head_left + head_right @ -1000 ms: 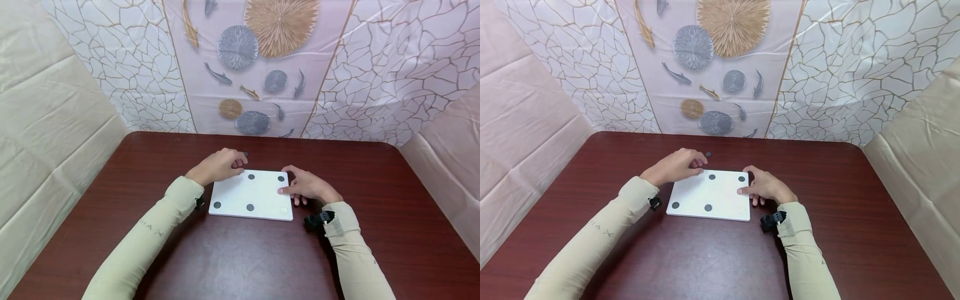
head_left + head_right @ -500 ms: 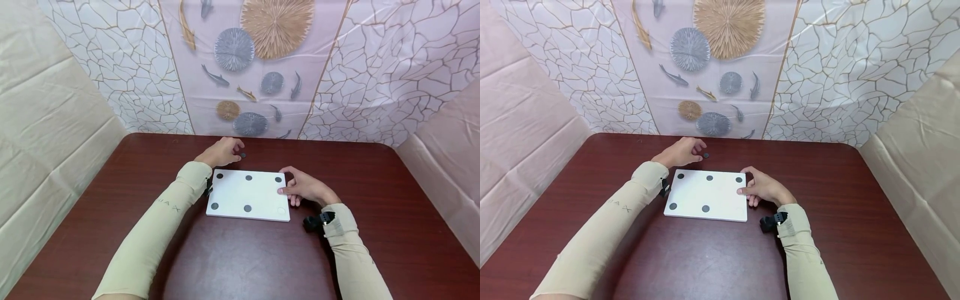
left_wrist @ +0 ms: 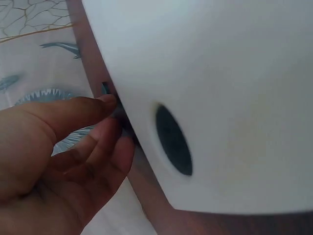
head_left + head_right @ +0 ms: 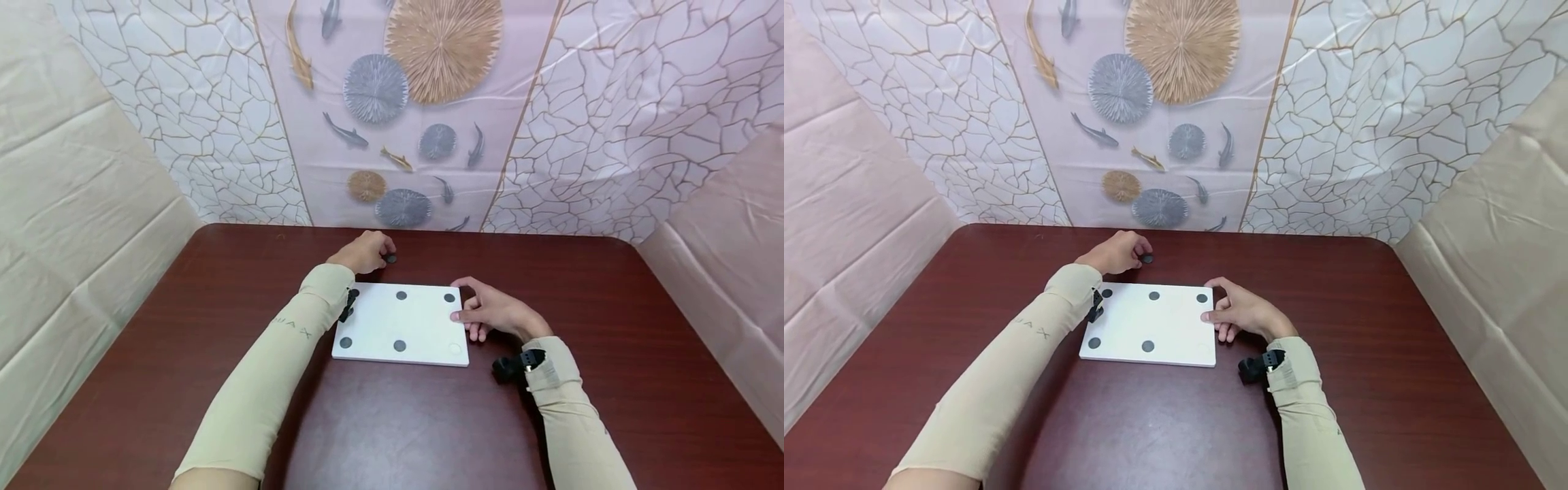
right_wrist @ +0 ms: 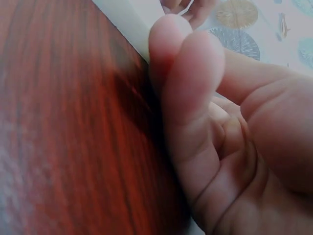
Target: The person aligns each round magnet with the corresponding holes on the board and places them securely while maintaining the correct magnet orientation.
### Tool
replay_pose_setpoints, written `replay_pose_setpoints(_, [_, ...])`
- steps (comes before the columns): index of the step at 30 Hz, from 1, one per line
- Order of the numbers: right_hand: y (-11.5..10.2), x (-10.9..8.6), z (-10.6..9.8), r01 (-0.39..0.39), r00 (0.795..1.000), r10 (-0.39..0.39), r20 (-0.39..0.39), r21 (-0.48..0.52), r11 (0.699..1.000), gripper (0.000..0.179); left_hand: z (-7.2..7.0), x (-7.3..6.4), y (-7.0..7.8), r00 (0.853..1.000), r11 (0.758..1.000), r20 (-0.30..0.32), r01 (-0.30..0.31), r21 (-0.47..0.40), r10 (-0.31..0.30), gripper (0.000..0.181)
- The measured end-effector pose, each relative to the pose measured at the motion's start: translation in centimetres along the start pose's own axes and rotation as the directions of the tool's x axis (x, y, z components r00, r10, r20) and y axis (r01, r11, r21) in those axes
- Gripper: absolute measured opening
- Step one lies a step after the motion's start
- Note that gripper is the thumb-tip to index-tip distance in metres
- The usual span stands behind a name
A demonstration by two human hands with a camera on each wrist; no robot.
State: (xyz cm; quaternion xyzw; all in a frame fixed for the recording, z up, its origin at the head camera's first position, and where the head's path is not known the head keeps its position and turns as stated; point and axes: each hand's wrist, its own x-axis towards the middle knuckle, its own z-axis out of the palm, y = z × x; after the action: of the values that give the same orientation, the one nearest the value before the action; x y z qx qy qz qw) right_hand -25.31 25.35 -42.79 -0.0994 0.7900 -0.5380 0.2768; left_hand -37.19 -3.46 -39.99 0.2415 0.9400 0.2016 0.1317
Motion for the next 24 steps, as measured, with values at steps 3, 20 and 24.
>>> replay_pose_setpoints(3, [0.1,0.2,0.1,-0.003,1.0,0.003,0.001,-0.003,1.0,0.069,0.3,0.2,-0.3,1.0,1.0,-0.01,-0.003,0.012,0.003,0.032])
replay_pose_setpoints(20, [0.1,0.1,-0.1,-0.008,1.0,0.008,-0.011,-0.005,1.0,0.071,0.2,0.8,0.5,0.999,0.992,-0.007,-0.036,0.117,0.038,0.017])
replay_pose_setpoints(24, [0.2,0.3,-0.1,-0.011,1.0,0.011,-0.015,-0.009,1.0,0.07,0.2,0.6,0.8,0.999,0.982,0.033,-0.037,0.187,0.031,0.02])
